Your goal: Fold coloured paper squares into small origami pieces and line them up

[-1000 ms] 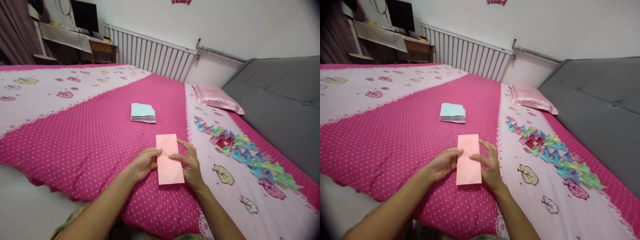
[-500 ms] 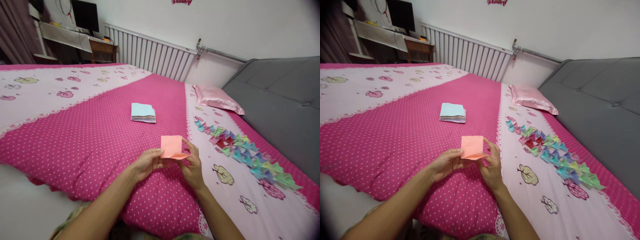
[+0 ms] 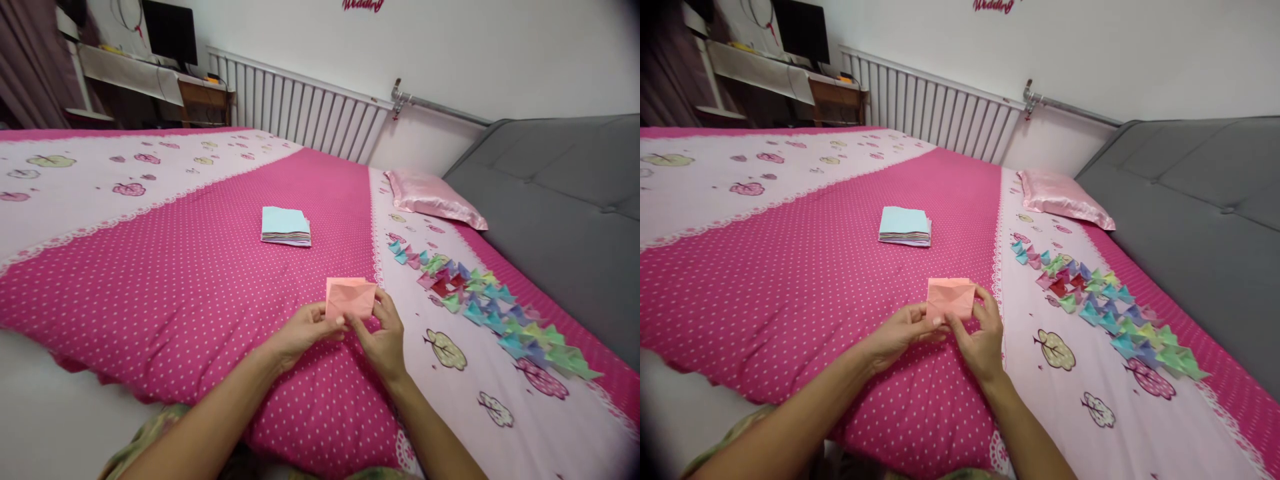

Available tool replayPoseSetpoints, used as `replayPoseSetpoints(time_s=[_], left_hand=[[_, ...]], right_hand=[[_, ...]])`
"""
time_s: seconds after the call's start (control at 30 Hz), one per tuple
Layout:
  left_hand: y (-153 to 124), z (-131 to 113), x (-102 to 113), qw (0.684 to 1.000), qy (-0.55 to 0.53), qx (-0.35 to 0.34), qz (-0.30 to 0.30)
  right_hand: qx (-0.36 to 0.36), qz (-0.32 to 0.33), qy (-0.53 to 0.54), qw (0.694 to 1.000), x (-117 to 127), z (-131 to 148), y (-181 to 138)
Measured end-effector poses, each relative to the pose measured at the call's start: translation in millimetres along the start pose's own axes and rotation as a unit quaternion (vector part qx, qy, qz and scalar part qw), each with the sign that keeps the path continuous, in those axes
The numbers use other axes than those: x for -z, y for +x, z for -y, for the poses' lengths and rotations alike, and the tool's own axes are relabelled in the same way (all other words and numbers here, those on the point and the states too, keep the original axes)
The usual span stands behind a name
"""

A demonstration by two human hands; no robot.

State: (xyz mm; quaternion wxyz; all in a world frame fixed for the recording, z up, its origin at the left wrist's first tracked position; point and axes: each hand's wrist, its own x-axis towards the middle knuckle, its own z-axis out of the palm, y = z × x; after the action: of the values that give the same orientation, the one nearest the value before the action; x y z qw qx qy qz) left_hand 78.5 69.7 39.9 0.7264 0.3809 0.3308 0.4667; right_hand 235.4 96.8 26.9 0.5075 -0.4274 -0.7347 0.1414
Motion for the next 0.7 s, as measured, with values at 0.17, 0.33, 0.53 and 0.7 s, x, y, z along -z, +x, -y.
replayPoseSetpoints(time_s=[0.17, 0.33, 0.53, 0.7], left_hand=[[2.8, 4.1, -2.3, 1.0, 0.002, -0.001, -0.024], [1.2, 2.7, -2.0, 0.999, 0.04, -0.001, -0.029], [0.0, 7.0, 0.0, 0.996, 0.084, 0.03, 0.026], [0.5, 9.8, 5.5, 0.99, 0.125, 0.035, 0.05]], right_hand=[[-0.034, -0.023, 0.058, 0.997, -3.6, 0.7, -2.2], [-0.161, -0.026, 0.206, 0.965, -7.3, -2.3, -2.0], [-0.318, 0.065, 0.392, 0.86, -4.2, 0.7, -0.6], [-0.391, 0.082, 0.483, 0.779, -4.4, -0.7, 0.5]])
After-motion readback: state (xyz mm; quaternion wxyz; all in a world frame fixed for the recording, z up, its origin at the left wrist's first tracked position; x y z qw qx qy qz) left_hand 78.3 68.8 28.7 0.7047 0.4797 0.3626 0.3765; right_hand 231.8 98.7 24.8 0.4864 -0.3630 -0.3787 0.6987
